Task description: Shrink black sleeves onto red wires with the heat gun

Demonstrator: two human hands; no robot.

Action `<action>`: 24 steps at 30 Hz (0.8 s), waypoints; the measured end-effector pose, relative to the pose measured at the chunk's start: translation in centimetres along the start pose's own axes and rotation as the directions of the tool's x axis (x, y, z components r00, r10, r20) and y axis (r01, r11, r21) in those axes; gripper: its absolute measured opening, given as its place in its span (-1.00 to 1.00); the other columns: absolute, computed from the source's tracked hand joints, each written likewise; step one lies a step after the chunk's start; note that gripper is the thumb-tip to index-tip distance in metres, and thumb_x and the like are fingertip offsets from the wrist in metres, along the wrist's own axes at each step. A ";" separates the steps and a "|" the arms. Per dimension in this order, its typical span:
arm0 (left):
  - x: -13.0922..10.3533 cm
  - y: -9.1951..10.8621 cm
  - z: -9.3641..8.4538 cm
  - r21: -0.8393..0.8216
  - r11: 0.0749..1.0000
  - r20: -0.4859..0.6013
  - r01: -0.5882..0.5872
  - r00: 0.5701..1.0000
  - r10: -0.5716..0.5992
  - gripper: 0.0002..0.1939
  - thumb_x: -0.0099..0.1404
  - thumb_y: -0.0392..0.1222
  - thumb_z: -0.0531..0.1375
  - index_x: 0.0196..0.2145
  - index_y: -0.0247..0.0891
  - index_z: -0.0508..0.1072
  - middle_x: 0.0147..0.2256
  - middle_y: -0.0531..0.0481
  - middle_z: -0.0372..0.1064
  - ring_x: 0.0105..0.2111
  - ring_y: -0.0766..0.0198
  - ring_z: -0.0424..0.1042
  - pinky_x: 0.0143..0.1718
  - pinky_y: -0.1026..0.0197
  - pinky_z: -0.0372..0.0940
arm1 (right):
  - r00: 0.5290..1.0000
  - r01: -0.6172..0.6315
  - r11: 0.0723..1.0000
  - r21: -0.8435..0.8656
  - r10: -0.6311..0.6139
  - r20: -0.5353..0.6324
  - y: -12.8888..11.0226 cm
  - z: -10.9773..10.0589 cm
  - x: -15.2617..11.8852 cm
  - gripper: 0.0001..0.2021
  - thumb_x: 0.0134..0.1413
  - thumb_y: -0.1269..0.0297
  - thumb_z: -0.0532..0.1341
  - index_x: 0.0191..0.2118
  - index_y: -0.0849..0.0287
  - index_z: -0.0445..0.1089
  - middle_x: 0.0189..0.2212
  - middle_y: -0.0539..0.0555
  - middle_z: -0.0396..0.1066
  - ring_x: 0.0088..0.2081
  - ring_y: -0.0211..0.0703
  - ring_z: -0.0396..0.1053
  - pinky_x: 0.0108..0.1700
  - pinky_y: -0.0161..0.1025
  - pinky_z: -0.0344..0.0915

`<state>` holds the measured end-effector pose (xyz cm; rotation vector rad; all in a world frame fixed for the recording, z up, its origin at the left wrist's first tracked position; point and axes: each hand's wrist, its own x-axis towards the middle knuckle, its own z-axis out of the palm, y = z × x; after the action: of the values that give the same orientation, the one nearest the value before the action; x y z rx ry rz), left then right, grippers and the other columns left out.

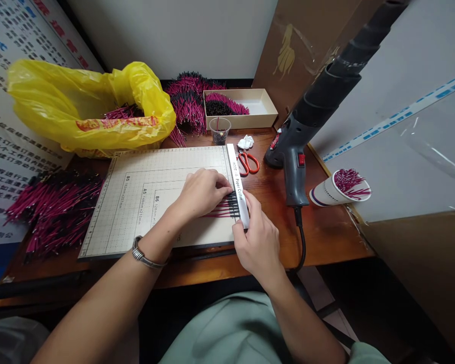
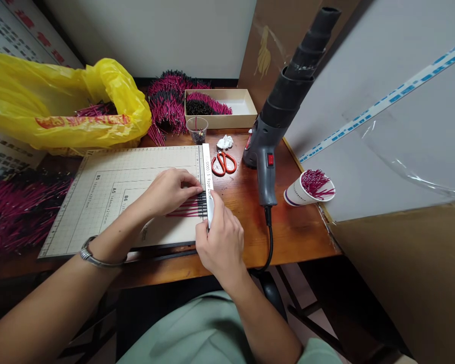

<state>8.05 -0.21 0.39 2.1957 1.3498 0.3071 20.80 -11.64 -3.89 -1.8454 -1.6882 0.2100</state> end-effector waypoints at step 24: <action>-4.2 -2.3 -0.3 -0.035 0.999 -0.193 0.035 0.980 -0.041 -0.82 0.39 -0.21 0.20 -0.19 -0.26 0.61 -0.20 -0.09 0.61 -0.14 0.03 0.51 -0.04 -0.02 0.35 | 1.000 0.027 0.999 -0.040 -0.027 -0.004 0.1 -0.1 0.1 -0.47 0.17 0.30 0.01 0.23 0.29 0.31 0.06 0.19 0.53 -0.11 0.03 0.56 -0.12 -0.09 0.49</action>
<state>4.22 -2.95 -0.26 2.1565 1.4773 0.5354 20.97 -11.61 -3.86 -1.8492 -1.7243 0.1617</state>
